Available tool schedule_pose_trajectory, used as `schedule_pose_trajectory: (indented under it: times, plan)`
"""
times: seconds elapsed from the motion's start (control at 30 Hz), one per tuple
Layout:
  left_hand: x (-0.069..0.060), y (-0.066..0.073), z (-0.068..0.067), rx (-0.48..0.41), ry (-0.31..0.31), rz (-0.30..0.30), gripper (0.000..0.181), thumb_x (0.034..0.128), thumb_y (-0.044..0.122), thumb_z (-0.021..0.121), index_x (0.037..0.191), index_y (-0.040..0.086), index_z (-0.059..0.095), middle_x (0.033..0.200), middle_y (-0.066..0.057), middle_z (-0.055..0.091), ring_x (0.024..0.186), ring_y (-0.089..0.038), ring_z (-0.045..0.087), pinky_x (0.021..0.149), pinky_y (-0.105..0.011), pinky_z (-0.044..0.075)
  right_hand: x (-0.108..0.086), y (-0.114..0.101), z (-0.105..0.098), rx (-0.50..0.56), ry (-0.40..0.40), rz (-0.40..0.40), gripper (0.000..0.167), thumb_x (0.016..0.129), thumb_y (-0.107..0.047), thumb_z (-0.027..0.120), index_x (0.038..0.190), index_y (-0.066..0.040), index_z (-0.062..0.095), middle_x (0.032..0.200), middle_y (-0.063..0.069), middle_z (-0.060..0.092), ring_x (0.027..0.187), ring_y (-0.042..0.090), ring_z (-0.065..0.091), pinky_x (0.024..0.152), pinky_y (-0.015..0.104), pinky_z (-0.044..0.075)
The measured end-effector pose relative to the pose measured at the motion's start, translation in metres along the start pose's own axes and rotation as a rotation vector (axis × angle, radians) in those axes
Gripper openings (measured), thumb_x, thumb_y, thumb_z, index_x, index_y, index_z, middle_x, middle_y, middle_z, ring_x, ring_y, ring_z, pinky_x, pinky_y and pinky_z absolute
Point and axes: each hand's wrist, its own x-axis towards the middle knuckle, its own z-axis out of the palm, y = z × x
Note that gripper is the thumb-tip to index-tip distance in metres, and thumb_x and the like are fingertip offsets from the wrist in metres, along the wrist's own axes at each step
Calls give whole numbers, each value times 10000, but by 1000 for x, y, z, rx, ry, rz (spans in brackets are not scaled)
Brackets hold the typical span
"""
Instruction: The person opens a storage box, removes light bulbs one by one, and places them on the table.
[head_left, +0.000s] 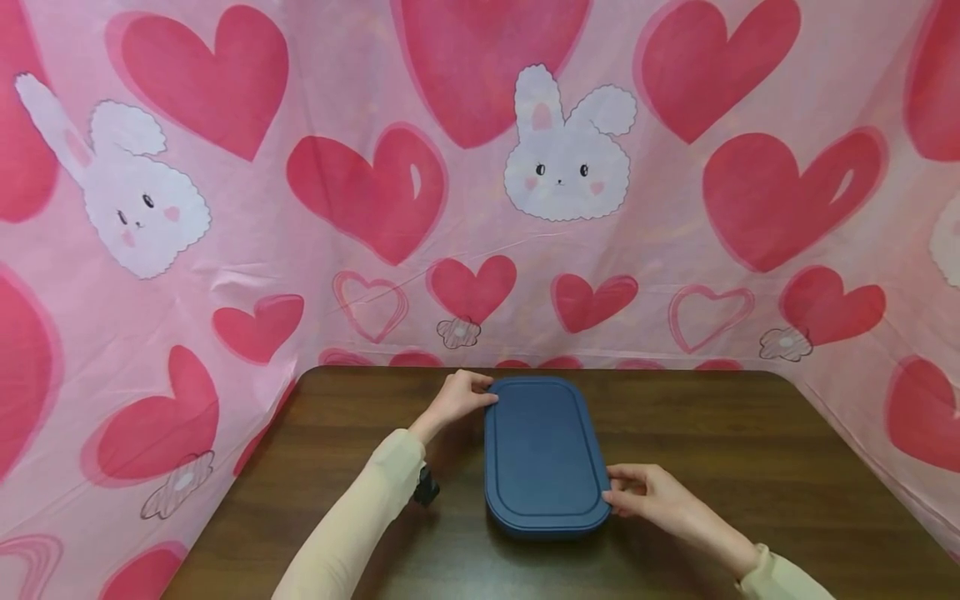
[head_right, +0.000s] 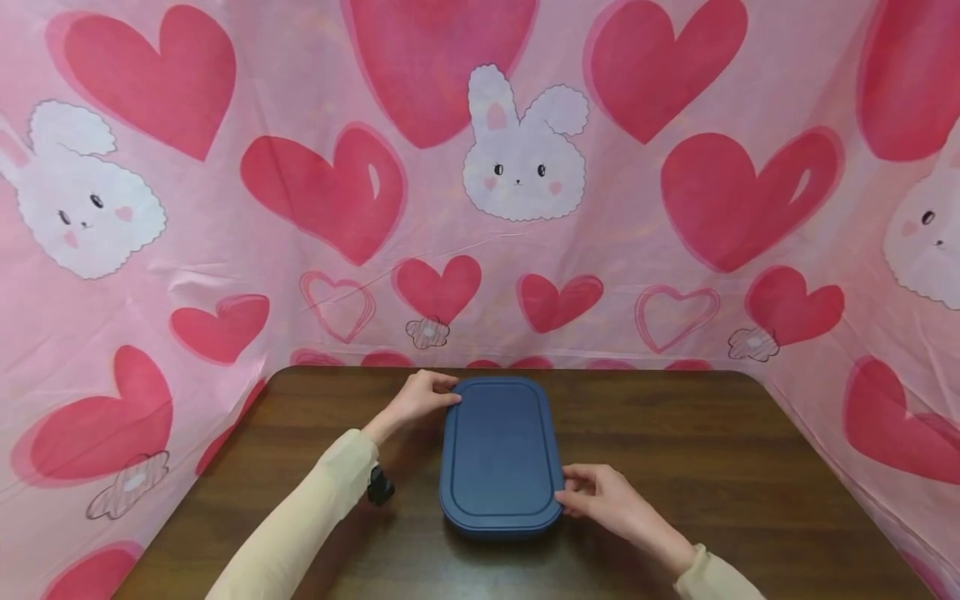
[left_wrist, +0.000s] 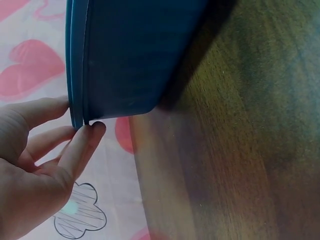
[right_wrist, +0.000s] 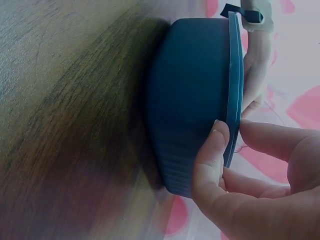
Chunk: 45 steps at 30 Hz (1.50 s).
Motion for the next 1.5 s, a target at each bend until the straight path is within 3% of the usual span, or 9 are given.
schedule_pose_trajectory:
  times: [0.53, 0.73, 0.97, 1.2, 1.5]
  plan:
    - [-4, 7, -8, 39, -14, -9, 416, 886, 175, 738, 1230, -49, 673, 1228, -213, 696, 1070, -327, 705, 915, -432, 588, -3, -7, 2, 3, 36, -15, 639, 962, -157, 639, 1359, 265, 370, 1026, 145, 624, 829, 95, 682, 755, 268, 603]
    - [-7, 12, -12, 44, -4, -15, 391, 887, 168, 736, 1219, -33, 687, 1232, -201, 697, 1100, -319, 691, 941, -431, 576, -3, -11, 3, 20, 34, -57, 617, 967, -144, 632, 1367, 251, 379, 1066, 177, 625, 849, 40, 688, 762, 283, 611]
    - [-12, 10, -22, 69, 30, -16, 370, 870, 174, 753, 1185, -17, 712, 1194, -182, 720, 1094, -308, 691, 935, -428, 575, 1, -18, 9, 34, 34, -63, 650, 961, -160, 645, 1374, 255, 362, 1084, 194, 621, 877, 50, 698, 782, 330, 620]
    - [-18, 5, -33, 99, 55, -33, 361, 863, 175, 763, 1166, -16, 722, 1168, -181, 730, 1089, -307, 692, 939, -435, 573, 5, -27, 16, 11, 33, -48, 679, 959, -199, 653, 1391, 236, 361, 1064, 174, 624, 868, 101, 710, 775, 279, 613]
    - [-27, 7, -52, 147, 98, -39, 329, 855, 178, 774, 1129, -2, 744, 1127, -175, 742, 1049, -305, 705, 892, -423, 588, 15, -38, 28, -70, 66, -107, 655, 954, -215, 664, 1358, 235, 413, 1047, 189, 660, 784, 115, 717, 730, 220, 601]
